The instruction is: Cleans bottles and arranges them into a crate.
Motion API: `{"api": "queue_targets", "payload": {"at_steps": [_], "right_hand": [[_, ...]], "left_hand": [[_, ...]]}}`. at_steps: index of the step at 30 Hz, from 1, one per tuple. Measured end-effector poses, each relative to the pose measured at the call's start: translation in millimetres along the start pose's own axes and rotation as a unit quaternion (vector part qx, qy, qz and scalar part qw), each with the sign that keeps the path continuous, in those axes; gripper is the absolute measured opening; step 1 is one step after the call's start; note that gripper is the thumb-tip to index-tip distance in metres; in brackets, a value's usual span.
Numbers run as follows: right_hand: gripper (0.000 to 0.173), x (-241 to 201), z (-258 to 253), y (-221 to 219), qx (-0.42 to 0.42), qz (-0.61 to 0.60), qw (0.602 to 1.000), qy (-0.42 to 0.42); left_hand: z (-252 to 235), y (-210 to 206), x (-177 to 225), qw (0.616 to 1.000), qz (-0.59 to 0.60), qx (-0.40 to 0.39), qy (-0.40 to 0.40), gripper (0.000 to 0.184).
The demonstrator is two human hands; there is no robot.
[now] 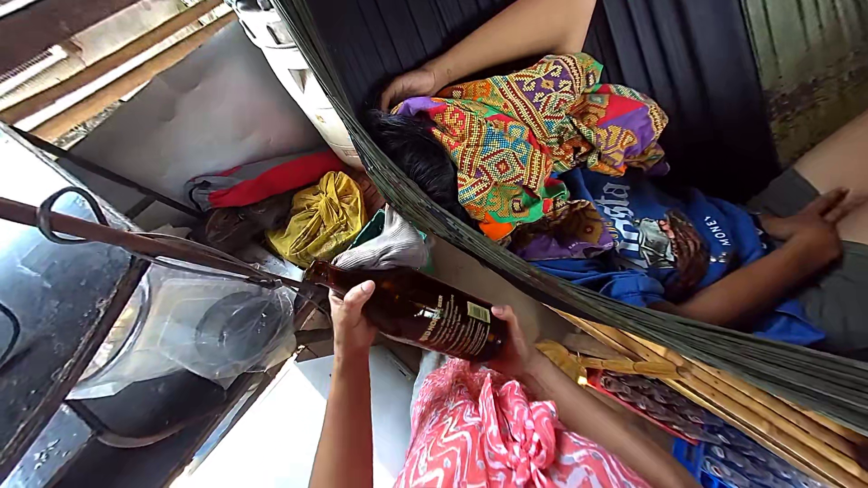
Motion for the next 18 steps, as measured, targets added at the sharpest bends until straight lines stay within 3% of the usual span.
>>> {"api": "queue_targets", "payload": {"at_steps": [2,6,7,11,16,18], "right_hand": [[0.072,3,-1,4,-0.008,-0.030,0.999,-0.042],[0.076,-4,-1,10,0.033,-0.087,0.995,-0.031],[0.077,-7,-1,12,0.038,-0.096,0.994,-0.019],[0.069,-19,-6,-3,-0.012,-0.096,0.993,0.071],[0.048,-23,-8,-16,-0.084,0.019,0.978,0.192],[0.054,-21,-5,-20,-0.075,0.032,0.974,0.209]], "left_hand": [[9,-13,-3,0.999,-0.029,0.030,-0.014,0.061],[40,-24,-24,0.990,-0.114,0.075,0.018,0.115],[49,-28,-30,0.988,-0.138,0.058,0.023,0.117],[87,-50,-66,0.985,-0.166,-0.037,0.026,0.086],[77,-41,-47,0.979,-0.162,0.108,-0.063,0.104],[68,-35,-21,0.966,-0.184,0.147,-0.111,0.087]]}}
Point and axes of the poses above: each hand's wrist, its own z-axis away from the middle knuckle, its own y-axis out of the back of the hand, x = y × z, the point moved 6 cm from there along -z, towards the middle knuckle, and after that the axes turned 4 degrees about y, right-handed, at the moved point
